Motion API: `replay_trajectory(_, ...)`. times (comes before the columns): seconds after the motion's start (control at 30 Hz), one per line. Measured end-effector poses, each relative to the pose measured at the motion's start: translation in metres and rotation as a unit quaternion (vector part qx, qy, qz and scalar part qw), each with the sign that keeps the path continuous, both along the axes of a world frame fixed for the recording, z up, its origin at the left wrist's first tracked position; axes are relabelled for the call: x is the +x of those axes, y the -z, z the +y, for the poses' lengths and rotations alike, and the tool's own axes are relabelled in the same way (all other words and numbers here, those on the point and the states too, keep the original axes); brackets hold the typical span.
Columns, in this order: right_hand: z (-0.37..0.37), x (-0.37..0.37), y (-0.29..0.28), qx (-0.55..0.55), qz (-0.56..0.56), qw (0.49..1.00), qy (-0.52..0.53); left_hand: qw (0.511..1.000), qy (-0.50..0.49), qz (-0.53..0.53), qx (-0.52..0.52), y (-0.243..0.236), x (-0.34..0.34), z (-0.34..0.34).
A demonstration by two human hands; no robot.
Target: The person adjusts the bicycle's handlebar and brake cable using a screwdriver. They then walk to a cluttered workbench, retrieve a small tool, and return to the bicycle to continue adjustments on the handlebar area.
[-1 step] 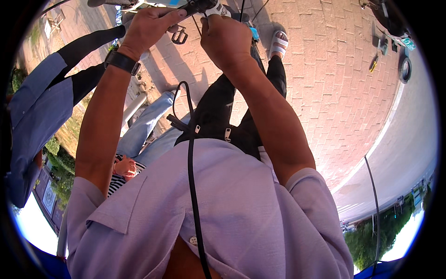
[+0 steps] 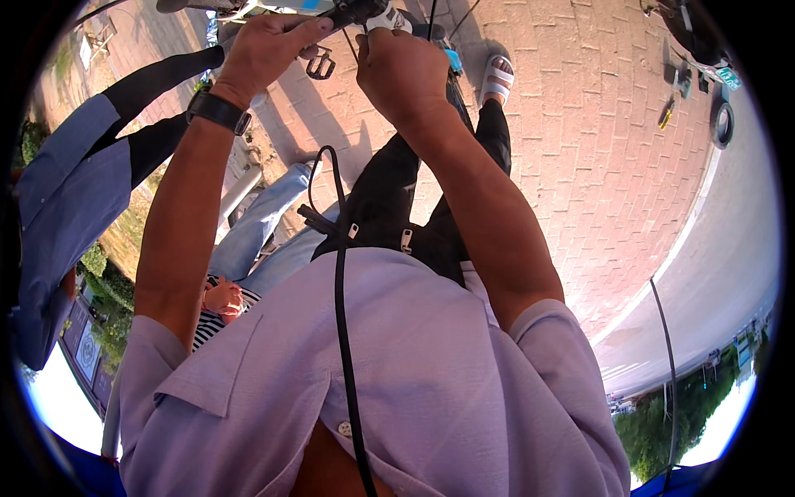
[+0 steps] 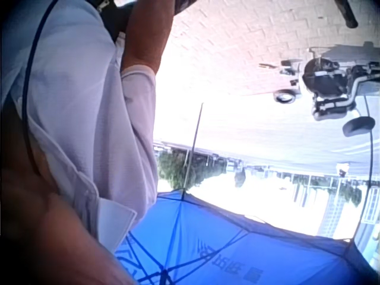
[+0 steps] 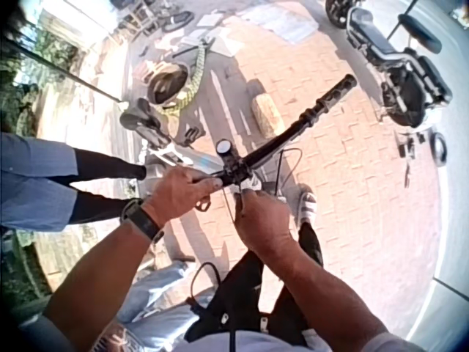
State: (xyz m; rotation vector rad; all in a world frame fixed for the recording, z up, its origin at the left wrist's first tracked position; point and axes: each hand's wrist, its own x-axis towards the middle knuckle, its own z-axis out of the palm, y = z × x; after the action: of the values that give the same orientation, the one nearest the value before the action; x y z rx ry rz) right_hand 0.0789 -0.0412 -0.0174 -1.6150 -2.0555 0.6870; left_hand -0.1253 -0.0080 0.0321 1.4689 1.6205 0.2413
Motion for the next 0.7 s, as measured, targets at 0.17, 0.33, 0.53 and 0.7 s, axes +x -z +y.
replay_trajectory(0.17, 0.015, 0.012, 0.005, 0.044, -0.04, 0.995, -0.082, 1.0, 0.002, -0.006, 0.005, 0.002, 0.0, 0.002)
replay_trajectory(0.33, 0.028, 0.025, 0.01, 0.042, -0.005, 0.989, -0.14, 1.0, -0.002, -0.009, 0.006, 0.002, 0.003, 0.001)
replay_trajectory(0.53, 0.014, 0.019, 0.009, -0.16, 0.183, 0.97, -0.023, 1.0, -0.009, -0.007, -0.004, -0.005, 0.005, 0.001)
replay_trajectory(0.7, -0.008, 0.0, 0.038, -0.172, 0.312, 0.93, 0.088, 0.999, -0.023, -0.011, -0.023, -0.008, 0.01, 0.001)
